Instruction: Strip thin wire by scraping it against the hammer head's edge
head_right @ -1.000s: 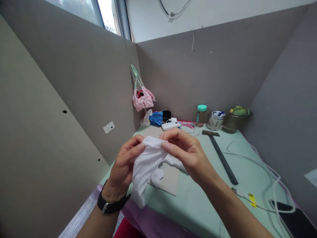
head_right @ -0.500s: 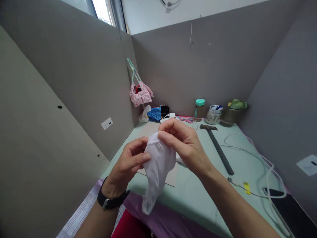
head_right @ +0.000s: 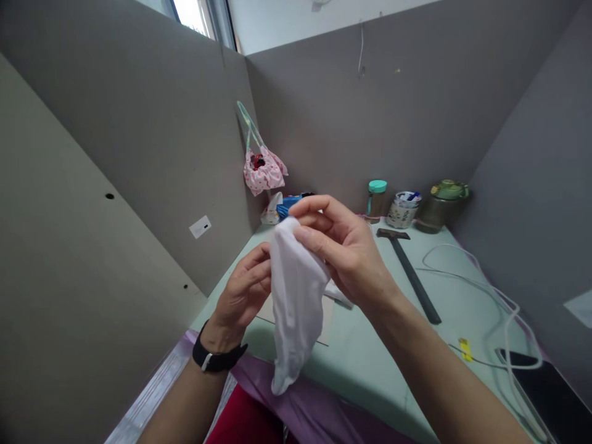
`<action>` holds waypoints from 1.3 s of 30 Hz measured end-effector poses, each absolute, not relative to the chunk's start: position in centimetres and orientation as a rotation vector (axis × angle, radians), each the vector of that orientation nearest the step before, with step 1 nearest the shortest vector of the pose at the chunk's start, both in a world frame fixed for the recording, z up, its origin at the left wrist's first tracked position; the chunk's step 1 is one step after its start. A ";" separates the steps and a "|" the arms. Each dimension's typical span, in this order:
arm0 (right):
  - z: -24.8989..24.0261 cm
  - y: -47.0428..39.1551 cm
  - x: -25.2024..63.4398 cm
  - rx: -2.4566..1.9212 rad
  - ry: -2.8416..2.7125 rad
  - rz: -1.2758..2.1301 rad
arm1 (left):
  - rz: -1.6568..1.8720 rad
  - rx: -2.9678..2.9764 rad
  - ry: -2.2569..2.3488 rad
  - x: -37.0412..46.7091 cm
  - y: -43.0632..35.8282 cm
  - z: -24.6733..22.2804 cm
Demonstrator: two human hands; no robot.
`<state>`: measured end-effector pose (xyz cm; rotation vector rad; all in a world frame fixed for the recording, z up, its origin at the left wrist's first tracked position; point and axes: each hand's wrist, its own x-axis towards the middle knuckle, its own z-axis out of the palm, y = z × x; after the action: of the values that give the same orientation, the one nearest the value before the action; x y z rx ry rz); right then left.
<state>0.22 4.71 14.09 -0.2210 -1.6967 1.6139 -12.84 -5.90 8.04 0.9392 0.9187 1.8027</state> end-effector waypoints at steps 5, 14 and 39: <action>14.5 5.9 -0.1 -0.234 -1.751 1.617 | 1.909 0.989 1.221 -13.6 -5.6 6.4; 14.3 6.3 0.6 -0.220 -1.968 1.395 | 1.833 1.165 1.489 -14.9 -4.7 6.5; 7.9 6.7 0.9 -0.288 -2.505 0.514 | 1.762 0.592 1.101 -11.8 -9.0 1.9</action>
<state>0.94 6.74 7.92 -0.2878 -2.5049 0.5139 -11.78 -9.00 1.93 0.5921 1.1008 1.7624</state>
